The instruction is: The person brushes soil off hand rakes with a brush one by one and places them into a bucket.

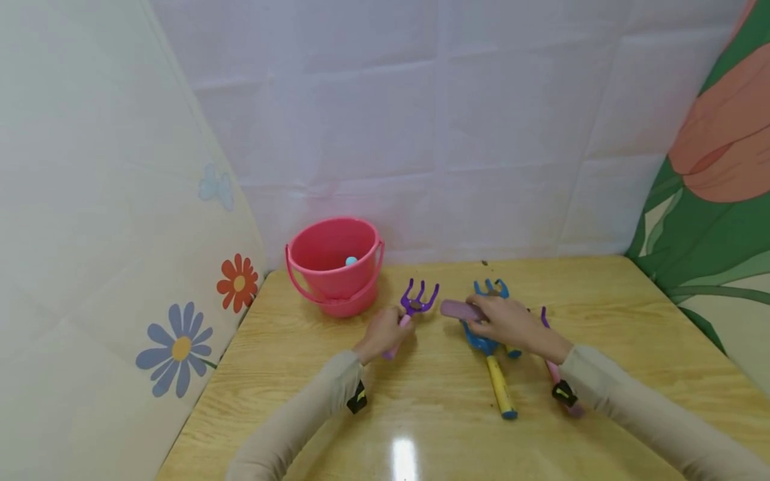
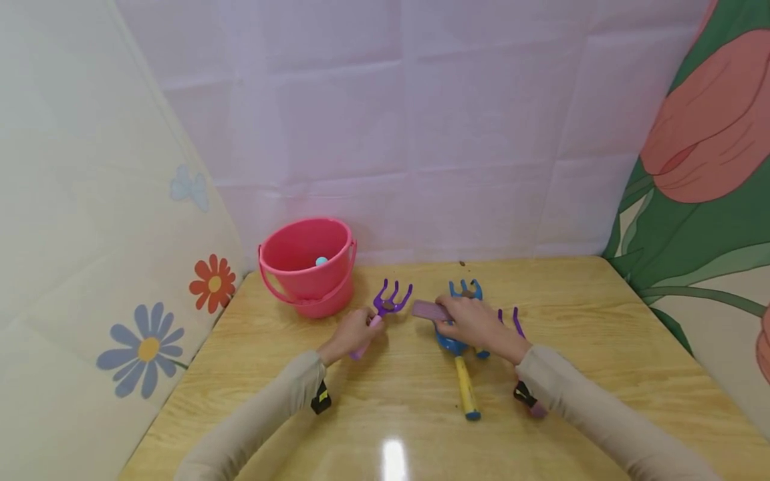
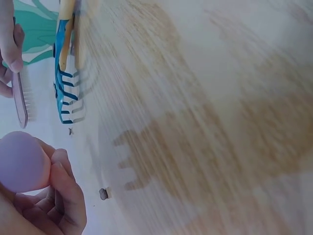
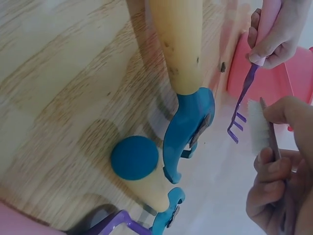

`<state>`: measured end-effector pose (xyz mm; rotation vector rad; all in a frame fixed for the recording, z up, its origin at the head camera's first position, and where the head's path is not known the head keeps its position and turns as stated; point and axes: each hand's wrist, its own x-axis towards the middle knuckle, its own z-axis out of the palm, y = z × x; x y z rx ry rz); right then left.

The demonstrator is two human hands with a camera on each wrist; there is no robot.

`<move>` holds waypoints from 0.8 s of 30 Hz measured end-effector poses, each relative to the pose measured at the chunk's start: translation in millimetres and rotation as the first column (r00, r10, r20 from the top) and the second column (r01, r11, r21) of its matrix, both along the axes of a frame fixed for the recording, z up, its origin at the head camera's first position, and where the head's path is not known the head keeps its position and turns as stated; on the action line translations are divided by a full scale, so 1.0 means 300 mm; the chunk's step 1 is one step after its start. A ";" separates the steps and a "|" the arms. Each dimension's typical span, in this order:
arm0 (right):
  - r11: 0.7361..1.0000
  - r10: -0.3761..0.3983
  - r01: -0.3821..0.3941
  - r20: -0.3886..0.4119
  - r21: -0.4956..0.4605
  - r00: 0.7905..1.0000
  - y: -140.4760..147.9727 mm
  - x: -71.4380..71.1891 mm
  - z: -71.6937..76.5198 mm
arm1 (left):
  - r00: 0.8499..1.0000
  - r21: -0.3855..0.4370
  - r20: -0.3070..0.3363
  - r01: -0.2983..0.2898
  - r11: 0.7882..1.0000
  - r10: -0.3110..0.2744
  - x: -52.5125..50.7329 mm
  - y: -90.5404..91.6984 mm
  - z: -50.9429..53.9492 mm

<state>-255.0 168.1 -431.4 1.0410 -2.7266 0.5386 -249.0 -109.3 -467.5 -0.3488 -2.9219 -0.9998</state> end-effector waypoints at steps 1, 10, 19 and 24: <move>1.000 0.003 -0.003 -0.011 -0.001 1.000 -0.004 0.000 0.001 | 1.000 0.001 0.004 -0.002 1.000 0.002 0.002 -0.001 -0.001; 0.999 0.034 -0.035 -0.042 -0.011 0.999 -0.034 -0.011 -0.006 | 1.000 -0.002 -0.027 0.006 1.000 -0.006 0.012 -0.010 -0.004; 0.999 0.027 -0.027 -0.018 -0.018 0.999 -0.102 -0.022 -0.003 | 1.000 0.004 -0.030 0.008 1.000 -0.008 0.031 -0.025 -0.011; 1.000 -0.005 0.005 0.012 -0.017 1.000 -0.140 -0.017 -0.008 | 0.998 -0.011 -0.051 0.029 1.000 -0.029 0.035 -0.026 -0.006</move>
